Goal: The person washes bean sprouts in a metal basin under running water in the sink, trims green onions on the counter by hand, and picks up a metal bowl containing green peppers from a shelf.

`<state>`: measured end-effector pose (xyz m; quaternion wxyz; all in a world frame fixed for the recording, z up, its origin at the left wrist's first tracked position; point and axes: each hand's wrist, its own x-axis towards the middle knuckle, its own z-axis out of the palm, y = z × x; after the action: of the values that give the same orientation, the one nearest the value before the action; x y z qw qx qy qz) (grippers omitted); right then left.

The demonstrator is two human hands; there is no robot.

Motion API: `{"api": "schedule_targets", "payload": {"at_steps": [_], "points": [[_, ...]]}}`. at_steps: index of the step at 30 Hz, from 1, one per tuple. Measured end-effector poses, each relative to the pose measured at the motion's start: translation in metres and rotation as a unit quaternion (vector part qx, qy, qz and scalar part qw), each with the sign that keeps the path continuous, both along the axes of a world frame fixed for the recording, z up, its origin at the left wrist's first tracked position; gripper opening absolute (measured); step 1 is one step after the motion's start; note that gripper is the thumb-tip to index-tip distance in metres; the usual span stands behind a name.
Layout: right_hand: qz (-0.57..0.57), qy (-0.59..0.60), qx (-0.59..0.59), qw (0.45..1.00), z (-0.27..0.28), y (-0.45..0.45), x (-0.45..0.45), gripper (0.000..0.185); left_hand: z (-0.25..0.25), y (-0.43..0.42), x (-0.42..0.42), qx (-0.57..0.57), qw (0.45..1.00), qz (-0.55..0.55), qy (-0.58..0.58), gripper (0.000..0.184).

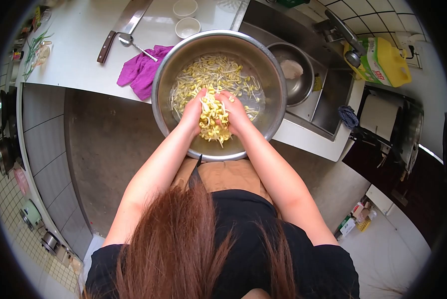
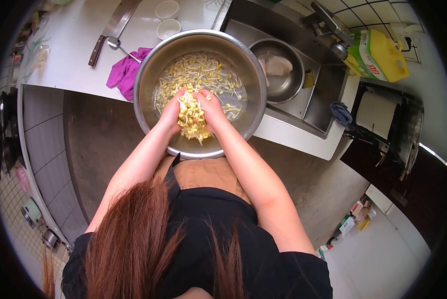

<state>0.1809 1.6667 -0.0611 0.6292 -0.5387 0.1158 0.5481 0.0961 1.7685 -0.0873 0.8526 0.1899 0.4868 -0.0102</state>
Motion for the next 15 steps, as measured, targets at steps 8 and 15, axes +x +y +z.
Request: {"api": "schedule_targets", "payload": {"at_steps": [8, 15], "points": [[0.145, -0.346, 0.025, 0.927, -0.008, -0.009, 0.021, 0.042, 0.021, 0.031, 0.002, 0.352, 0.918, -0.177, -0.042, 0.034], [0.361, -0.620, -0.154, 0.679, 0.031, -0.006, 0.052, 0.039, 0.061, 0.055, 0.015, 0.731, 0.591, -0.334, 0.068, 0.053]]}}
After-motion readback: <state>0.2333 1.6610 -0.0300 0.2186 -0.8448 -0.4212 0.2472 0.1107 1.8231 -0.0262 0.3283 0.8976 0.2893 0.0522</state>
